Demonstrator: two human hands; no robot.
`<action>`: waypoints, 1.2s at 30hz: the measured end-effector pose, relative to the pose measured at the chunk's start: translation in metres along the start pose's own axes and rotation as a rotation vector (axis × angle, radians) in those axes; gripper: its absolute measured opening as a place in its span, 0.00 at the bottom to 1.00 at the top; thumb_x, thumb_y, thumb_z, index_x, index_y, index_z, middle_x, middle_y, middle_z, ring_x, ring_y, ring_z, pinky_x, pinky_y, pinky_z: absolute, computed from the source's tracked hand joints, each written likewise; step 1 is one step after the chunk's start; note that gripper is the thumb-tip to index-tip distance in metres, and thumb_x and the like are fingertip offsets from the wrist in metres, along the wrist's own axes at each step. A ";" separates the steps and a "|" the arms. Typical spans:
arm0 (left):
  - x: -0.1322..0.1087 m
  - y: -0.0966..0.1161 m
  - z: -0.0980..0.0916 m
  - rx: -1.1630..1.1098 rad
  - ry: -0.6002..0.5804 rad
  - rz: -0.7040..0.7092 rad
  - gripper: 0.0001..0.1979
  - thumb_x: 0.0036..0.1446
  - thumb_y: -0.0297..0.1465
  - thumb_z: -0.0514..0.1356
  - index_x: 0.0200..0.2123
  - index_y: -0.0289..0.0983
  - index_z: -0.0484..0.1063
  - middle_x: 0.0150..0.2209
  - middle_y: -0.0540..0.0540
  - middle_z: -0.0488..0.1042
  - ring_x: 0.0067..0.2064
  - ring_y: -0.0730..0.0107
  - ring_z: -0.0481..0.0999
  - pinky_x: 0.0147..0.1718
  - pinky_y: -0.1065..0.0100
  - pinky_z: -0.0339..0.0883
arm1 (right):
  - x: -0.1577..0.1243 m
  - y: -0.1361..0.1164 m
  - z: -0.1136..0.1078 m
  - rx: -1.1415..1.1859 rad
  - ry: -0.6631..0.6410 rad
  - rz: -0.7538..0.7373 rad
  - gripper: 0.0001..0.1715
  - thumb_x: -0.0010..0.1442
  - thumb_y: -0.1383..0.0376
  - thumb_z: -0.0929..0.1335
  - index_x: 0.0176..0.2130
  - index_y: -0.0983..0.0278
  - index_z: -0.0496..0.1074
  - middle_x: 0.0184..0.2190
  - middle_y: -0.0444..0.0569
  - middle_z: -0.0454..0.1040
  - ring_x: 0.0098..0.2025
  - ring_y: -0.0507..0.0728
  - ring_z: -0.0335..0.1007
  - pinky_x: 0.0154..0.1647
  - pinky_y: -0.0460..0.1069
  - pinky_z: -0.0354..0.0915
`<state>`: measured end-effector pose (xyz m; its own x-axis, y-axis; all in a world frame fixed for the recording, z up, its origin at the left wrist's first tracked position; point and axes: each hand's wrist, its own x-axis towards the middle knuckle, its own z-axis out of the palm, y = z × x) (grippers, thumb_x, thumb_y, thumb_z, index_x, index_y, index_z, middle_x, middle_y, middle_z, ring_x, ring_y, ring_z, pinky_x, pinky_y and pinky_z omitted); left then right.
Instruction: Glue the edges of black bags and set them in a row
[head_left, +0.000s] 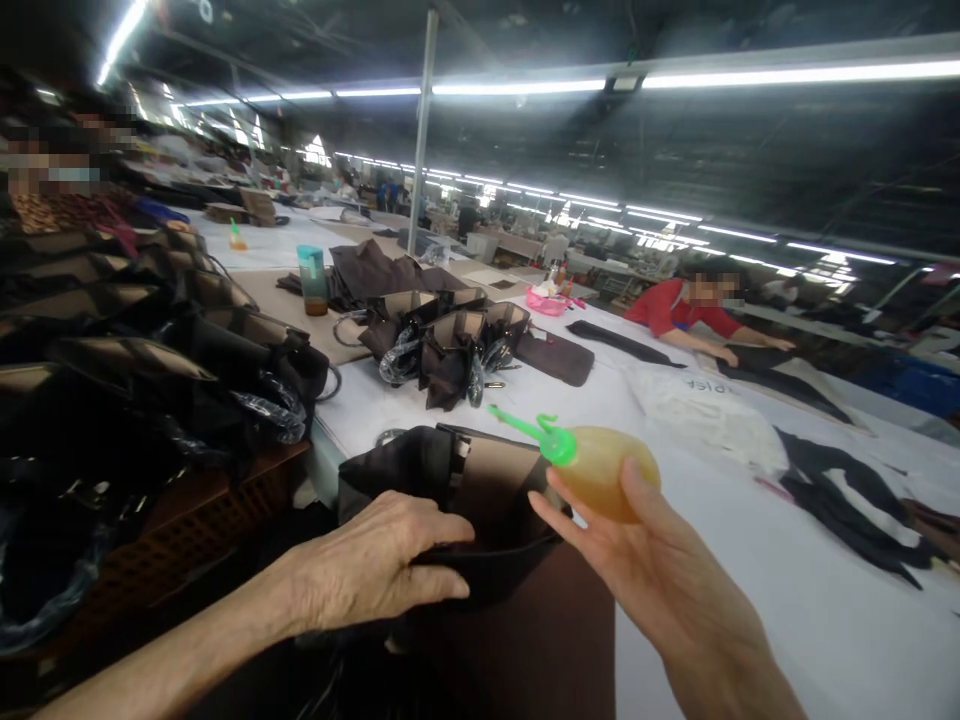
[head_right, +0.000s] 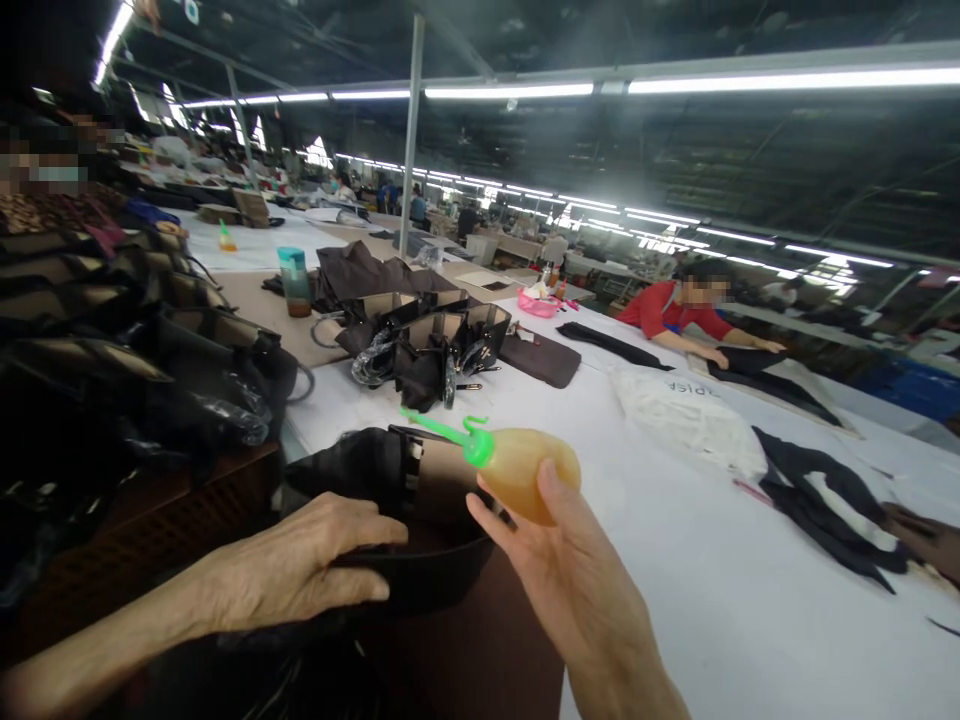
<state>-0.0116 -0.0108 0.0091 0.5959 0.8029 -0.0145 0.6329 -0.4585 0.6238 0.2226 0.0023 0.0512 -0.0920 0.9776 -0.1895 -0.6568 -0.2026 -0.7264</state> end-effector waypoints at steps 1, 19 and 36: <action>-0.005 -0.007 0.002 -0.071 0.023 -0.070 0.25 0.50 0.47 0.59 0.49 0.42 0.66 0.43 0.46 0.71 0.44 0.60 0.69 0.42 0.67 0.61 | 0.001 0.002 0.000 -0.005 0.015 0.016 0.18 0.58 0.62 0.68 0.48 0.62 0.68 0.52 0.53 0.68 0.56 0.66 0.58 0.51 0.69 0.60; 0.064 -0.051 0.014 0.134 0.298 -0.591 0.41 0.35 0.51 0.65 0.47 0.30 0.61 0.38 0.35 0.74 0.41 0.44 0.73 0.37 0.58 0.66 | -0.011 0.011 0.013 -0.177 -0.052 0.050 0.14 0.57 0.58 0.68 0.44 0.59 0.72 0.49 0.50 0.71 0.57 0.65 0.57 0.54 0.66 0.57; 0.083 -0.061 0.045 -0.044 0.400 -0.472 0.14 0.54 0.32 0.51 0.42 0.31 0.64 0.33 0.39 0.74 0.37 0.60 0.75 0.35 0.66 0.65 | -0.010 0.016 0.010 -0.142 0.047 0.026 0.18 0.56 0.58 0.70 0.45 0.64 0.69 0.47 0.53 0.72 0.56 0.66 0.59 0.51 0.66 0.63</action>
<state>0.0208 0.0666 -0.0654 0.0195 0.9998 -0.0084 0.7568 -0.0093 0.6535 0.2056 -0.0104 0.0485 -0.0707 0.9688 -0.2377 -0.5416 -0.2374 -0.8064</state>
